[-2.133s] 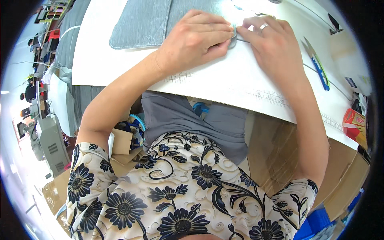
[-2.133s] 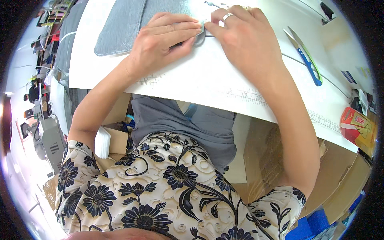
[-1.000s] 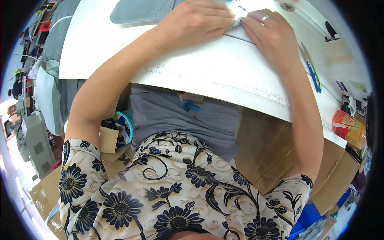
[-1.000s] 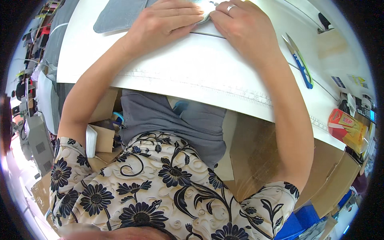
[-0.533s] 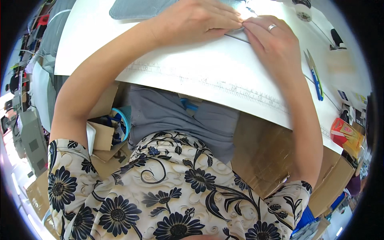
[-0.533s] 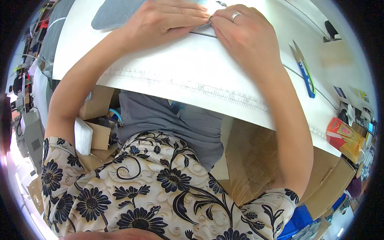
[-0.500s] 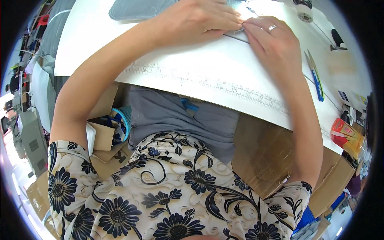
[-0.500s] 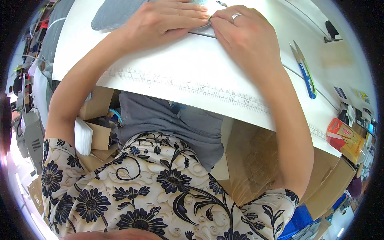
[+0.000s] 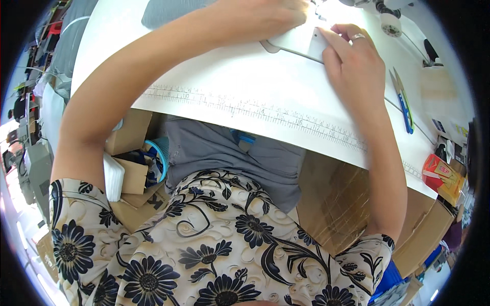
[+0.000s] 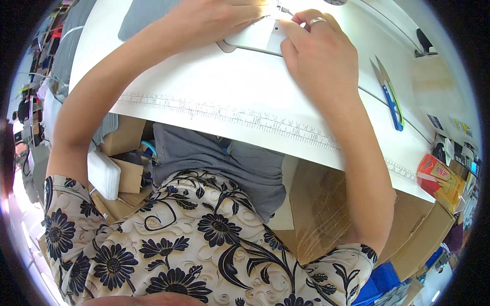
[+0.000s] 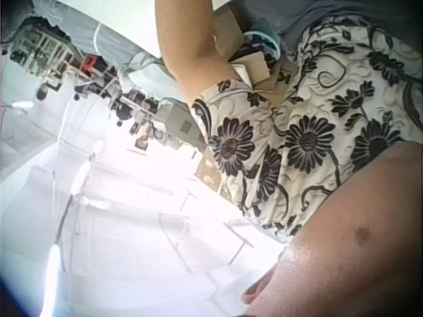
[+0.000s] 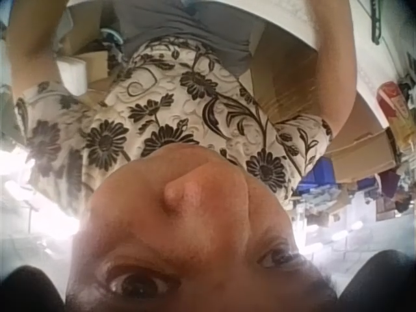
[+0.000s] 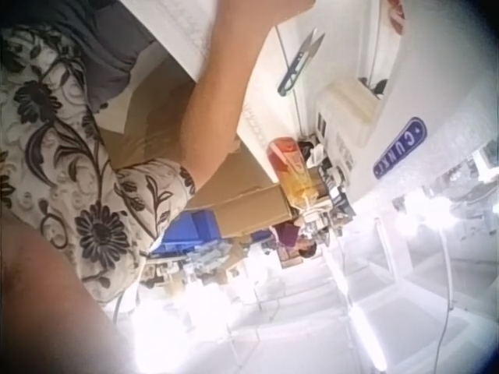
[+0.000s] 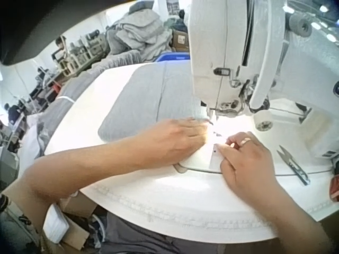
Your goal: Assembling and sewing leather or synthetic material covers using an industrial sewing machine and thread snips.
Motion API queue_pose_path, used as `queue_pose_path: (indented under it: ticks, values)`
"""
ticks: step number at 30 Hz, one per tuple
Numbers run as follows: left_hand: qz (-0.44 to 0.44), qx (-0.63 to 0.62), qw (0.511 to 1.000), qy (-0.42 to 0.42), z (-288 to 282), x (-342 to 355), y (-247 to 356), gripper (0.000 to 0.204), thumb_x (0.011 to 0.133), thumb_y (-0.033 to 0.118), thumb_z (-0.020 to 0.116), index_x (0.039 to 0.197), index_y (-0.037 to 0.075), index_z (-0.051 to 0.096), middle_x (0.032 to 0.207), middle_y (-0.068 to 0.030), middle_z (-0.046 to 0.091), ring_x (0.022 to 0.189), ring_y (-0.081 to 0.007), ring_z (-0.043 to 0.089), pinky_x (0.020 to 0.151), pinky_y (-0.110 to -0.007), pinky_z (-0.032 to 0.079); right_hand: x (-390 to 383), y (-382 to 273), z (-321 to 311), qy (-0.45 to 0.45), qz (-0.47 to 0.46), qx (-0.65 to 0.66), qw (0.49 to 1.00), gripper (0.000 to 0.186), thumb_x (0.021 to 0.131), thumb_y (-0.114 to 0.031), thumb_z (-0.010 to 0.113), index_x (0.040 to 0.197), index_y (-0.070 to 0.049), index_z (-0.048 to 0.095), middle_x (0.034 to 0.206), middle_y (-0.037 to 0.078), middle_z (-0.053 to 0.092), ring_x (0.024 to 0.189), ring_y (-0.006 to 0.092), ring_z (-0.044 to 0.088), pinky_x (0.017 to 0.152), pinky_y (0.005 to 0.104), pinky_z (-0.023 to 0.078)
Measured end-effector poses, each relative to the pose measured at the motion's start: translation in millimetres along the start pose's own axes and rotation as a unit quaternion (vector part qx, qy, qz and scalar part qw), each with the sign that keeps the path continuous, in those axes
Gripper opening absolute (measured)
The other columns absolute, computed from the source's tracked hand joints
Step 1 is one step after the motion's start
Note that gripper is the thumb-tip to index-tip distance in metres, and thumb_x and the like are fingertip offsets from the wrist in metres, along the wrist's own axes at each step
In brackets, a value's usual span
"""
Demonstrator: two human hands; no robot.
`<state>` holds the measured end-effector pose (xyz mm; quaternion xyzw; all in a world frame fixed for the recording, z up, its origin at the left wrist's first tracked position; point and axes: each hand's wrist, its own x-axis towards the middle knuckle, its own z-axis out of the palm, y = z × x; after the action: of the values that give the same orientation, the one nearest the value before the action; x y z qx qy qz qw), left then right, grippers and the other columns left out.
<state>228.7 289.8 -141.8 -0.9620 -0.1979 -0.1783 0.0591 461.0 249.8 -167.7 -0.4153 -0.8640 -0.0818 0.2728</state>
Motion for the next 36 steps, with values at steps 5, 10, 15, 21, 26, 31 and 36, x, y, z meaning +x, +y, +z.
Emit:
queue_pose_path:
  ticks: [5,10,15,21,26,31,36]
  values:
    - [-0.032,0.107,0.993,-0.023,-7,17,14,0.015,0.083,0.005,0.056,0.089,-0.007,0.063,0.102,-0.0255,0.068,0.107,-0.0333,0.066,0.095,-0.039,0.053,6,10,-4,0.019,0.034,0.065,0.997,0.019,0.086,-0.013,0.061,0.098,-0.013,0.075,0.096,0.002,0.065,0.09,0.0197,0.064,0.074,0.0347,0.054]
    - [-0.158,0.087,0.978,-0.107,-6,34,26,0.012,0.08,0.005,0.058,0.077,-0.005,0.065,0.085,-0.0202,0.067,0.08,-0.0314,0.069,0.074,-0.04,0.056,7,15,1,0.015,0.053,0.102,0.993,0.02,0.086,-0.013,0.06,0.098,-0.013,0.076,0.095,0.003,0.067,0.088,0.0212,0.064,0.074,0.0348,0.054]
    - [-0.13,0.14,0.974,-0.123,-12,33,30,0.012,0.078,0.005,0.059,0.077,-0.004,0.066,0.079,-0.0195,0.067,0.076,-0.0302,0.069,0.068,-0.039,0.056,8,19,3,0.021,0.049,0.092,0.994,0.02,0.087,-0.014,0.06,0.098,-0.012,0.076,0.099,0.006,0.068,0.091,0.0221,0.065,0.074,0.0358,0.054]
    - [-0.189,0.08,0.973,-0.104,2,42,39,0.013,0.08,0.006,0.059,0.075,-0.003,0.066,0.077,-0.0186,0.067,0.073,-0.0305,0.068,0.065,-0.039,0.056,1,26,1,0.017,0.06,0.099,0.993,0.02,0.089,-0.019,0.059,0.098,-0.012,0.076,0.098,0.006,0.068,0.091,0.0238,0.065,0.076,0.0376,0.054]
    - [-0.297,0.039,0.945,-0.134,-17,66,54,0.021,0.091,0.01,0.058,0.084,-0.006,0.07,0.083,-0.0178,0.071,0.078,-0.0264,0.07,0.069,-0.035,0.055,4,28,-18,0.008,0.076,0.113,0.991,0.018,0.089,-0.021,0.061,0.096,-0.013,0.075,0.097,0.006,0.068,0.09,0.0249,0.065,0.075,0.0379,0.054]
    - [-0.242,0.063,0.966,0.063,-1,50,48,0.026,0.091,0.021,0.057,0.074,0.002,0.065,0.08,-0.0142,0.067,0.076,-0.0306,0.067,0.069,-0.04,0.055,1,22,-23,0.029,0.065,0.103,0.992,0.017,0.089,-0.022,0.062,0.095,-0.014,0.075,0.095,0.006,0.068,0.089,0.0252,0.064,0.073,0.0376,0.054]
    - [-0.223,0.058,0.971,0.066,-3,46,44,0.021,0.091,0.02,0.058,0.083,0.002,0.066,0.091,-0.0129,0.07,0.081,-0.0303,0.068,0.072,-0.04,0.055,2,14,-37,0.002,0.057,0.079,0.995,0.018,0.088,-0.019,0.061,0.098,-0.012,0.074,0.096,0.007,0.068,0.09,0.0247,0.064,0.074,0.038,0.055]
